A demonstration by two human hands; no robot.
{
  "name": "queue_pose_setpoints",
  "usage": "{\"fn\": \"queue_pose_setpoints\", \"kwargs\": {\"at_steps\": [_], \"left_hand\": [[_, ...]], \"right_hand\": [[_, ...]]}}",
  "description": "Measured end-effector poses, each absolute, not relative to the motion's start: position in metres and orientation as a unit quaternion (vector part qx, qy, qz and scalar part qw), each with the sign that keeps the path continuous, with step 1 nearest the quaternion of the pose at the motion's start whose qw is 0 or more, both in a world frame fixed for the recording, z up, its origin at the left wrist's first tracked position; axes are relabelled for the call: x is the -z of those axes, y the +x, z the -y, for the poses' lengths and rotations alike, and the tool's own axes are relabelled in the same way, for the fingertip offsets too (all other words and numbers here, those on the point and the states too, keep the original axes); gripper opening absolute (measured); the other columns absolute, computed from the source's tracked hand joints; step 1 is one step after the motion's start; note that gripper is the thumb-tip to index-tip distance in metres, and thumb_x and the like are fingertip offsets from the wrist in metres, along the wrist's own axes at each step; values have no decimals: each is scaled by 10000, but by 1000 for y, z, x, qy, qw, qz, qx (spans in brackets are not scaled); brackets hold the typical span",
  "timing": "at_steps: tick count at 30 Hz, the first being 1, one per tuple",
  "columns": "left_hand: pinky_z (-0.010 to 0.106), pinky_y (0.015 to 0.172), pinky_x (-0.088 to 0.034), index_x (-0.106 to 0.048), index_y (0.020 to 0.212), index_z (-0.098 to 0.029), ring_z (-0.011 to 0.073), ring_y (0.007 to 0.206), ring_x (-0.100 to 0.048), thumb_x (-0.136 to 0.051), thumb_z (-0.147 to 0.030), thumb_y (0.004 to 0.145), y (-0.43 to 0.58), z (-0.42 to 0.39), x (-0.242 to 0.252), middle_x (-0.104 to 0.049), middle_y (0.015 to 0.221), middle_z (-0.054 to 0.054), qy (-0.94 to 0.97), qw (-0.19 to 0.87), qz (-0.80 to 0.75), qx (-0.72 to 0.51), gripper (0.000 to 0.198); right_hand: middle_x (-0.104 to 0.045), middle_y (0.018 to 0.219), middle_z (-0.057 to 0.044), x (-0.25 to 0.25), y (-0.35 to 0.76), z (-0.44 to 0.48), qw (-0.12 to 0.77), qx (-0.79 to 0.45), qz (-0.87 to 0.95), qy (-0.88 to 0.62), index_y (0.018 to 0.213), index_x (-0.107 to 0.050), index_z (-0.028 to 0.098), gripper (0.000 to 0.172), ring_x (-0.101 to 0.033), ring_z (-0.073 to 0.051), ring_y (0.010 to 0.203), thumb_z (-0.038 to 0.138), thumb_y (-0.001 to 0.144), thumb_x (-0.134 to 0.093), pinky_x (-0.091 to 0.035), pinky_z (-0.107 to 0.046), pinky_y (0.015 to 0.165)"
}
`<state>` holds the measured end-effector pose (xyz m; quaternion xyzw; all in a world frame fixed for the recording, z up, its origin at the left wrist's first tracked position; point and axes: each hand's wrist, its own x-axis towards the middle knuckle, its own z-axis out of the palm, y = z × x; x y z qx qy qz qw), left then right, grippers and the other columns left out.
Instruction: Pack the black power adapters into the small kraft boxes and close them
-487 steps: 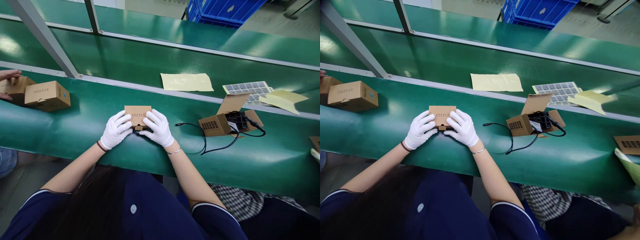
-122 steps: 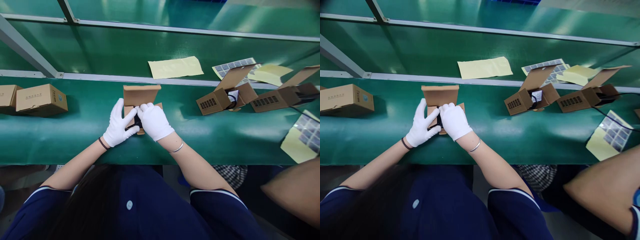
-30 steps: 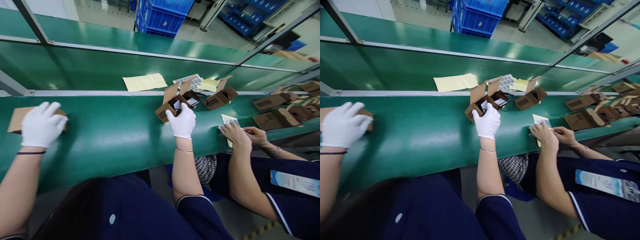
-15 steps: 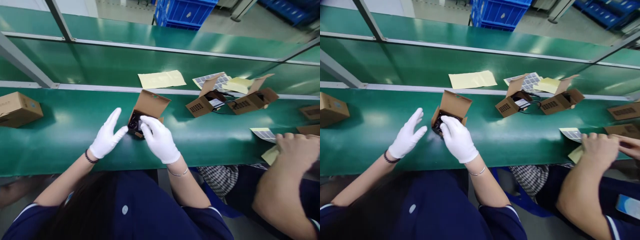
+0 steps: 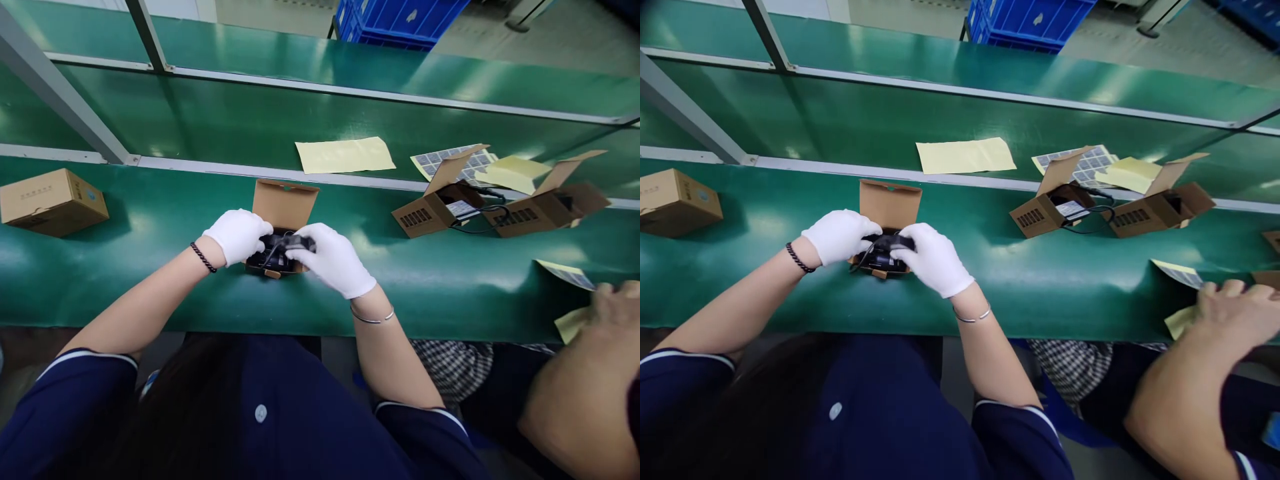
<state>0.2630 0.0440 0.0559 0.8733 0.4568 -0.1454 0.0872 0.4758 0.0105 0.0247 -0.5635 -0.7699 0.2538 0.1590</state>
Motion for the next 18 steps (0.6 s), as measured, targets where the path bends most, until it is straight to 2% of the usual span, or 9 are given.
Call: {"fn": "queue_pose_setpoints", "kwargs": {"at_steps": [4, 8, 11, 14, 18], "left_hand": [[368, 696, -448, -773, 1052, -159, 309, 884, -690, -543, -236, 914, 268, -44, -49, -745, 934, 135, 875, 69, -460, 134, 279], [381, 716, -439, -788, 1022, -158, 308, 901, -659, -545, -284, 916, 264, -39, -38, -715, 978, 146, 881, 75, -458, 87, 293], [374, 717, -422, -801, 952, -179, 282, 887, -630, -550, -292, 899, 257, -38, -27, -709, 957, 122, 886, 102, -452, 32, 280], [365, 679, -391, -812, 859, -220, 261, 818, -599, -570, -325, 884, 250, -36, -18, -695, 865, 94, 895, 121, -429, -27, 265], [363, 680, -401, -765, 725, -216, 223, 727, -564, -548, -289, 887, 243, -32, -13, -665, 758, 69, 891, 161, -408, -116, 281]], "right_hand": [[-764, 1117, -75, -7, 482, -11, 265, -287, 693, -606, 1166, -640, 230, 287, -723, -263, 990, 335, 898, -625, -584, -439, 897], [-750, 1207, -96, 0, 469, -15, 273, -225, 734, -580, 1181, -660, 227, 290, -703, -282, 1100, 295, 915, -569, -568, -452, 965], [-733, 1265, -103, -4, 457, -18, 208, -187, 769, -575, 1237, -658, 224, 320, -701, -281, 1089, 261, 948, -526, -561, -421, 934], [-705, 1326, -118, -16, 448, -22, 113, -156, 791, -581, 1308, -621, 212, 344, -715, -279, 1004, 275, 1006, -469, -541, -387, 839], [-726, 1251, -123, -32, 445, -24, 24, -130, 819, -559, 1343, -587, 193, 363, -714, -273, 934, 290, 1057, -384, -472, -348, 720]]}}
